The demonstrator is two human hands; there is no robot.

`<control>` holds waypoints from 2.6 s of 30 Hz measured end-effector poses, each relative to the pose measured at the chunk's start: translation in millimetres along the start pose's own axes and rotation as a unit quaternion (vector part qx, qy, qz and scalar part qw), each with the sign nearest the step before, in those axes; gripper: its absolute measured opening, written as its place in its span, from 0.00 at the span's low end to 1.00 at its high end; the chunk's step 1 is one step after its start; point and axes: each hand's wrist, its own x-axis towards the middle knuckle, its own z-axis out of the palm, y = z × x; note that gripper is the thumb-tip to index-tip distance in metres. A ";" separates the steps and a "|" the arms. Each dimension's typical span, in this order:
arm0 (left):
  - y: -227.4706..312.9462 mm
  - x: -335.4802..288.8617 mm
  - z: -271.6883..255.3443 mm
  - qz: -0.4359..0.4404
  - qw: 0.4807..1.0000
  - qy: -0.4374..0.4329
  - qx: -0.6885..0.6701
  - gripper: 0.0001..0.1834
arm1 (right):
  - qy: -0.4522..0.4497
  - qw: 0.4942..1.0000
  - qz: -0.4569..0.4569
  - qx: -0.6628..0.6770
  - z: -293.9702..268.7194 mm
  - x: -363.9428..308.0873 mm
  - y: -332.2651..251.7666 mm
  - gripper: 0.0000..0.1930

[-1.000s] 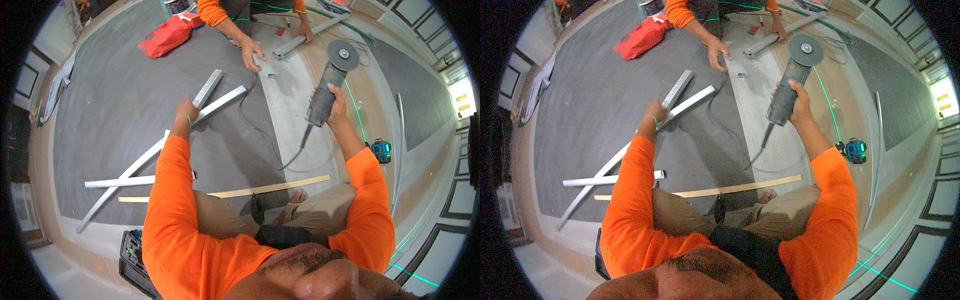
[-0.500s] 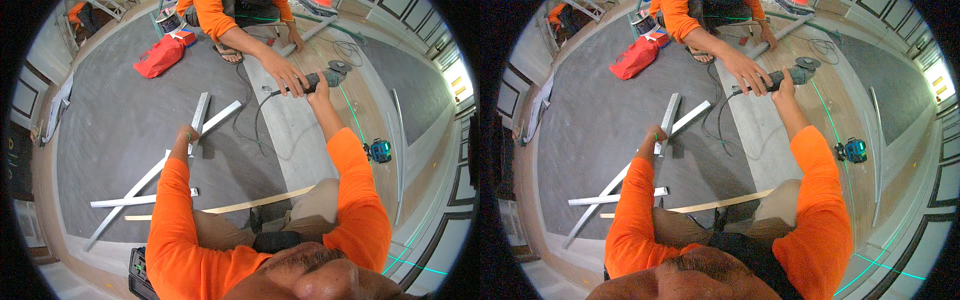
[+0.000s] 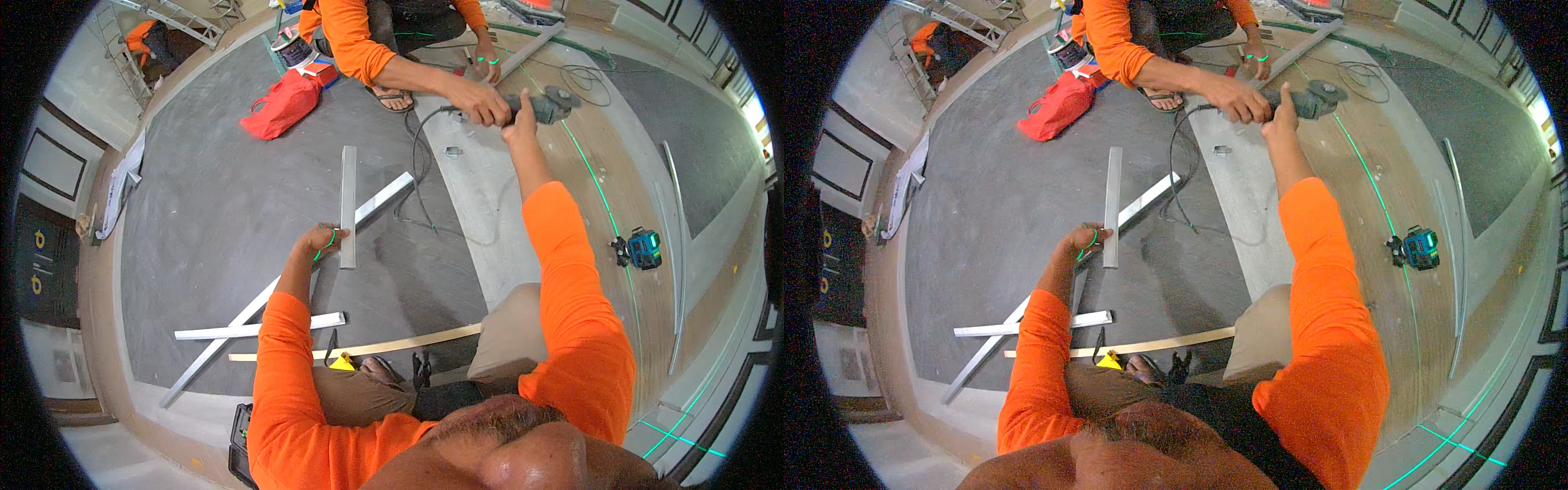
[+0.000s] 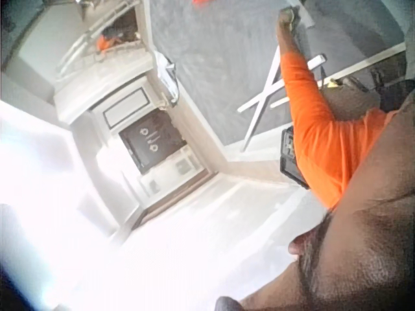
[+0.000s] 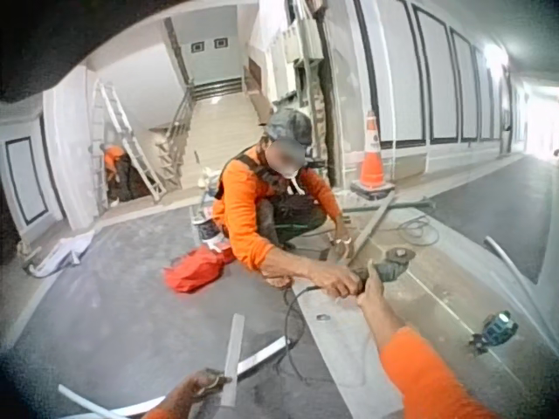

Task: The person measures and cuts white metal strips using a tape measure and an angle grinder. They mark the metal, position it on the floor, and cut it into smaller pieces, creating sparks during the process.

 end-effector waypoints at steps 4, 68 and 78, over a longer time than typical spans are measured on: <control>3.9 -25.3 -9.6 0.108 0.994 0.010 0.015 0.23 | -0.067 0.991 -0.007 -0.116 37.8 -20.6 15.8 0.50; -177.4 -200.1 22.0 0.038 0.810 0.512 0.284 0.58 | -0.730 0.225 0.007 -0.646 56.0 -375.1 22.7 0.27; -263.3 -223.3 30.4 -0.136 0.874 0.355 0.304 0.52 | -0.719 0.226 0.031 -0.656 53.1 -365.3 34.0 0.27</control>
